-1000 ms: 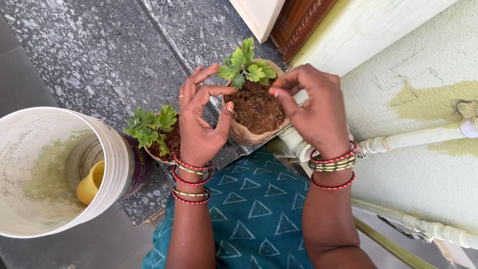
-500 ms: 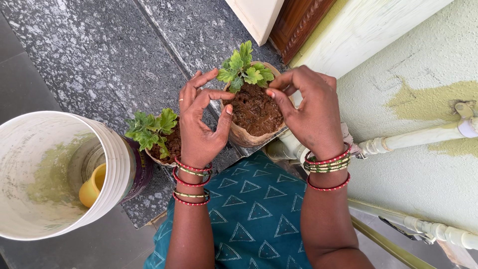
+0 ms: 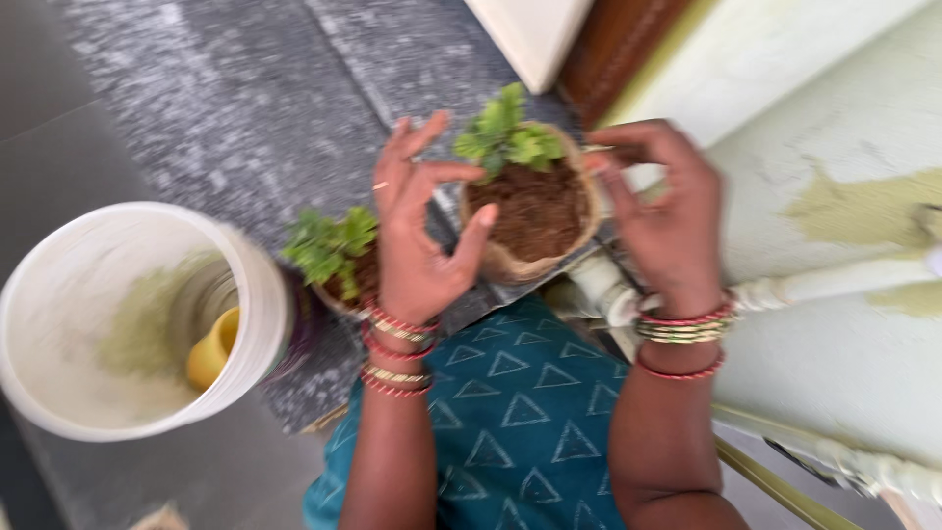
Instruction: The person uses a thin stick to mix soil in a small pot and pours water from a yellow jug into the container.
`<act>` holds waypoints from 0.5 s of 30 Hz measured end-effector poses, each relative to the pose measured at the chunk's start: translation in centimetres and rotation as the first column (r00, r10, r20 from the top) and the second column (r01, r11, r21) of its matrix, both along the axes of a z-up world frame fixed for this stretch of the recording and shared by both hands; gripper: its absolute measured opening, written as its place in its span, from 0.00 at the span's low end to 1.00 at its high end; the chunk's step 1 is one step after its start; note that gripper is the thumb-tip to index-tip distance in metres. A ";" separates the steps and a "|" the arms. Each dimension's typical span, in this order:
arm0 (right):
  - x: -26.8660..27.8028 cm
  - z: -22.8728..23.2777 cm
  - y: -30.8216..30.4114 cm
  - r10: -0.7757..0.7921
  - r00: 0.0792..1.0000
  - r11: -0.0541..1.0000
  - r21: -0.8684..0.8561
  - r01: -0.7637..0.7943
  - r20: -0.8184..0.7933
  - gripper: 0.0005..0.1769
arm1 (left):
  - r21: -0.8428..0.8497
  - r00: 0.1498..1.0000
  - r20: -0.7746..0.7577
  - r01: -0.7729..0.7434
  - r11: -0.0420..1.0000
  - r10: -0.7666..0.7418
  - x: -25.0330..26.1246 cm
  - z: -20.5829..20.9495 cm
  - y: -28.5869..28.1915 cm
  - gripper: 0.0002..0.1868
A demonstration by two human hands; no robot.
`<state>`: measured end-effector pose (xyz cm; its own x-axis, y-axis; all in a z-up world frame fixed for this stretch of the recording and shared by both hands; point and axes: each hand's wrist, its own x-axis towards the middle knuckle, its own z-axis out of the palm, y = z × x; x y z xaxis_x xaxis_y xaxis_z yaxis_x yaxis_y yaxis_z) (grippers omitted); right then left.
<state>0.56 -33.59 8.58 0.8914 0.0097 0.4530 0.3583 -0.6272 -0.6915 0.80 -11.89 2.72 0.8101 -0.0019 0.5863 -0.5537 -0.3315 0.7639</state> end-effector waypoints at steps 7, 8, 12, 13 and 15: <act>-1.4 1.1 1.7 0.252 0.951 0.845 -0.520 -0.125 0.180 0.19 | -0.069 0.990 0.092 -0.104 0.992 0.110 -1.2 1.2 1.9 0.10; -1.2 0.4 1.5 0.277 0.942 0.846 -0.512 -0.146 0.189 0.20 | -0.067 0.986 0.096 -0.129 0.989 0.135 -1.7 1.8 2.6 0.09; -0.4 -2.7 1.2 0.132 0.982 0.967 -0.199 -0.157 -0.132 0.16 | -0.082 0.983 0.014 -0.183 0.980 0.185 -4.3 3.3 7.9 0.06; -0.2 -2.9 0.8 0.054 0.969 0.980 -0.174 -0.098 -0.241 0.18 | -0.114 0.987 -0.016 -0.160 0.980 0.159 -4.6 2.8 9.9 0.06; 0.4 -3.3 0.2 0.086 0.972 0.978 -0.167 -0.124 -0.219 0.17 | -0.002 0.978 0.005 -0.209 0.978 0.209 -4.4 0.5 15.5 0.07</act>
